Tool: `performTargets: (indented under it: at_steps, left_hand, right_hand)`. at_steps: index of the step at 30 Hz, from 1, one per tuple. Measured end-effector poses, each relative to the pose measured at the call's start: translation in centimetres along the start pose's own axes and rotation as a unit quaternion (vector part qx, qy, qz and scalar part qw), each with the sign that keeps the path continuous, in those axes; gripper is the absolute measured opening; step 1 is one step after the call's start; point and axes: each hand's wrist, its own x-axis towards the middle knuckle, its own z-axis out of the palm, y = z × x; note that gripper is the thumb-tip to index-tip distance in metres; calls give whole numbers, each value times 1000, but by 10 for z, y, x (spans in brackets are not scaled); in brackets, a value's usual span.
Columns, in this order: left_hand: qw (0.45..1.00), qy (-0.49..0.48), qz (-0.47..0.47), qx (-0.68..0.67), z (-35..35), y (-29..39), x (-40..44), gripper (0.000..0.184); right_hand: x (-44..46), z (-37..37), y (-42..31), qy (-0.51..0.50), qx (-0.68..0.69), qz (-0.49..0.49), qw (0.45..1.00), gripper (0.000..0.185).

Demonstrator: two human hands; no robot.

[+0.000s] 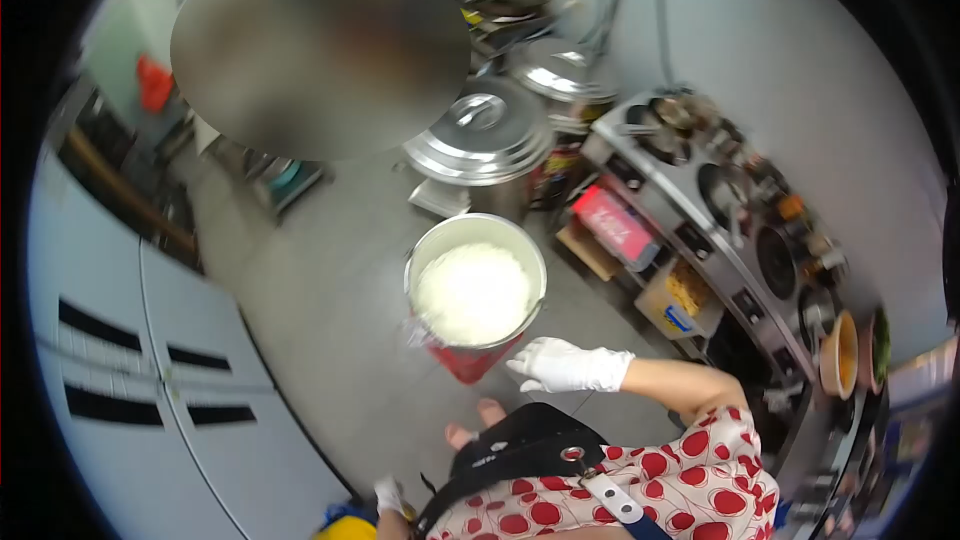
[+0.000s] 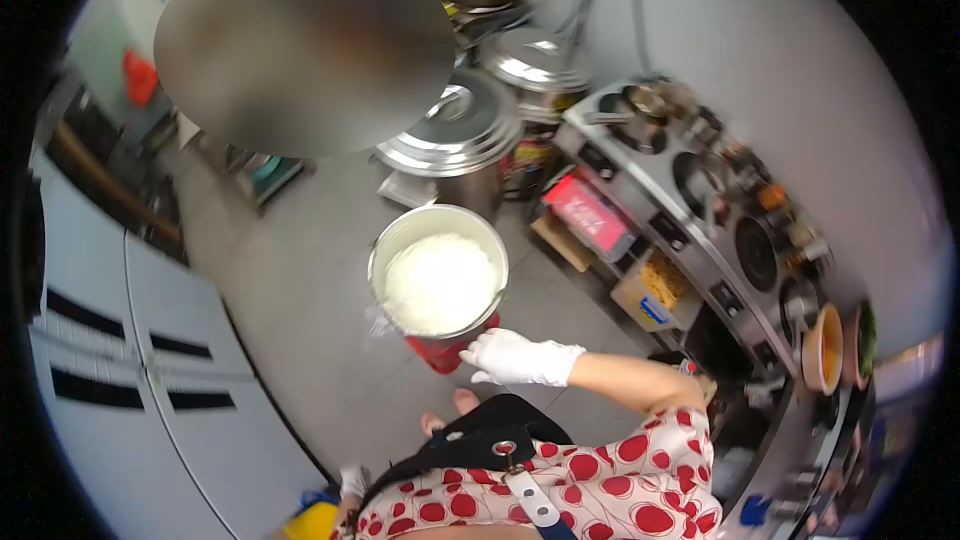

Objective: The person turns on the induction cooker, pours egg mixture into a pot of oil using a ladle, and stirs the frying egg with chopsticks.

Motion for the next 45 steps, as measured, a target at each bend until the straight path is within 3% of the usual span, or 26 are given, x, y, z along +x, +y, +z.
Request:
performTargets:
  at_steps: [1,2,3,5,6,7,9,10,12,14,15,17,18,19,21,23,25,28,34,36,37,40,43,45]
  left_hand:
    - [934,10,-228,-276,-6,28,9,22]
    - [862,72,-247,-436,-5,47,26,16]
    - [863,87,-188,-460,-28,79,16,21]
    - [892,82,-107,-432,-50,121,12,19]
    - [907,80,-61,-409,-58,134,12,21]
    - [910,75,-75,-401,-69,140,11,21]
    - [961,70,-51,-263,-90,140,20,20]
    - [964,59,-58,-253,-102,131,22,20]
    - [928,9,-157,-338,-124,103,47,20]
    - [946,-42,-183,-264,-144,45,75,20]
    - [955,-88,-207,-195,-161,27,97,21]
    - [952,-112,-222,-177,-216,25,121,23]
    - [943,-65,-211,-248,-234,15,140,23]
    - [966,-88,-193,-146,-277,27,156,22]
    - [993,-97,-62,6,-328,-8,212,22]
    - [984,-39,-128,-120,-374,-45,273,17]
    - [964,18,-93,-250,-449,-13,308,15]
    - [918,56,-144,-367,-523,3,383,19]
    - [973,15,-103,-206,-569,50,524,20]
    - [987,-39,-76,-134,-580,93,550,24]
    - [993,-69,-58,-79,-588,114,566,26]
    - [994,-55,-6,-92,-611,166,608,32]
    - [993,-78,-28,-82,-650,205,658,31]
    - [991,-53,-24,-117,-676,238,690,30]
  right_hand:
    - [3,11,2,18,14,5,1000,36]
    - [9,27,5,-29,47,31,998,35]
    - [21,44,5,-71,82,64,992,34]
    - [53,61,-3,-98,120,48,987,32]
    - [71,64,-16,-43,176,29,983,31]
    - [91,64,-26,17,228,14,974,31]
    - [130,49,-43,65,299,-9,952,29]
    - [149,45,-48,45,307,3,950,28]
    - [181,28,-50,31,335,1,942,28]
    - [216,30,-46,55,364,-18,929,27]
    - [231,21,-44,61,363,-11,930,30]
    - [269,22,-38,59,368,33,927,33]
    - [292,10,-36,36,358,60,931,35]
    - [321,14,-35,50,363,66,928,35]
    - [372,26,-30,62,365,159,915,36]
    - [422,13,-34,77,364,182,910,39]
    - [468,-2,-33,69,377,188,904,39]
    - [510,-32,-23,31,365,205,908,37]
    - [561,-41,48,61,296,300,905,38]
    - [581,-55,78,-5,291,341,894,39]
    - [594,-56,95,-3,289,337,896,39]
    - [648,-83,168,-22,251,300,920,38]
    - [707,-154,235,35,191,264,945,36]
    - [751,-198,280,2,169,253,953,35]
